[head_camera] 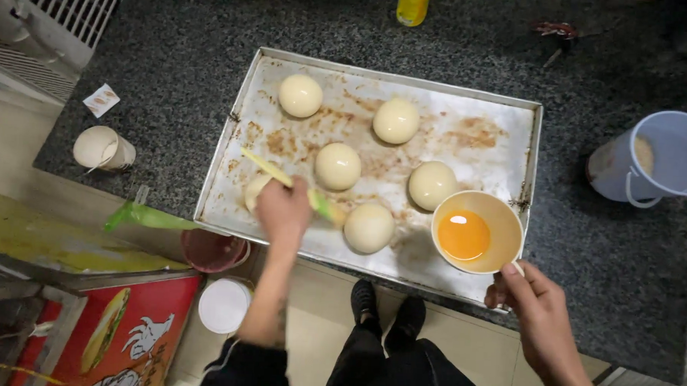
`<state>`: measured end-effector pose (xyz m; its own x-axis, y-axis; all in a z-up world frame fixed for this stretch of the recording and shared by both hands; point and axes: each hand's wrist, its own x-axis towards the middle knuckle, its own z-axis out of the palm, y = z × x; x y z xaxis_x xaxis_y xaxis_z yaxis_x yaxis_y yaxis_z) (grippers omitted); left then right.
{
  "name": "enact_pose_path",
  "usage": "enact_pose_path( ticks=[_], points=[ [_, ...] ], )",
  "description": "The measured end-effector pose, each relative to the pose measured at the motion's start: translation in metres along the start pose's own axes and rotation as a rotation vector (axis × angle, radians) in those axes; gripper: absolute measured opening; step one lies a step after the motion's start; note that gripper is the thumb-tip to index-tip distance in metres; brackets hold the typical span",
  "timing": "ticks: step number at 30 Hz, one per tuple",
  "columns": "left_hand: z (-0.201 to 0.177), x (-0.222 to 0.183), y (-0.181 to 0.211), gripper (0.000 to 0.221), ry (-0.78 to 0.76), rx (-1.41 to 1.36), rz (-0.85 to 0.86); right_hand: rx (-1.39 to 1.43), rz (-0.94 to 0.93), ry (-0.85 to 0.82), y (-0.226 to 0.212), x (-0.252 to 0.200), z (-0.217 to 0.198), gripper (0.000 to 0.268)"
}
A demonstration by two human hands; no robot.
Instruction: Applying egg wash to dough balls on a baking sheet using a pastry brush and then sprinkling toppings from a bowl.
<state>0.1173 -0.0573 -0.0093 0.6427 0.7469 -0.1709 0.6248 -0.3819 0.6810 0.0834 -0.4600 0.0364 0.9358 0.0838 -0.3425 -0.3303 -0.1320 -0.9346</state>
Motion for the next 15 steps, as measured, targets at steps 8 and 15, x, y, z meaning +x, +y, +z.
enact_pose_path(
  ticks=[8,15],
  points=[
    [0.026,-0.041,0.047,0.044,-0.063,-0.104,0.179,0.072,-0.021,-0.025,0.01,0.002,0.002,0.041],
    [0.023,-0.092,-0.002,0.015,0.069,0.339,0.65,0.11,-0.018,0.021,0.005,0.001,0.004,0.043]
  ],
)
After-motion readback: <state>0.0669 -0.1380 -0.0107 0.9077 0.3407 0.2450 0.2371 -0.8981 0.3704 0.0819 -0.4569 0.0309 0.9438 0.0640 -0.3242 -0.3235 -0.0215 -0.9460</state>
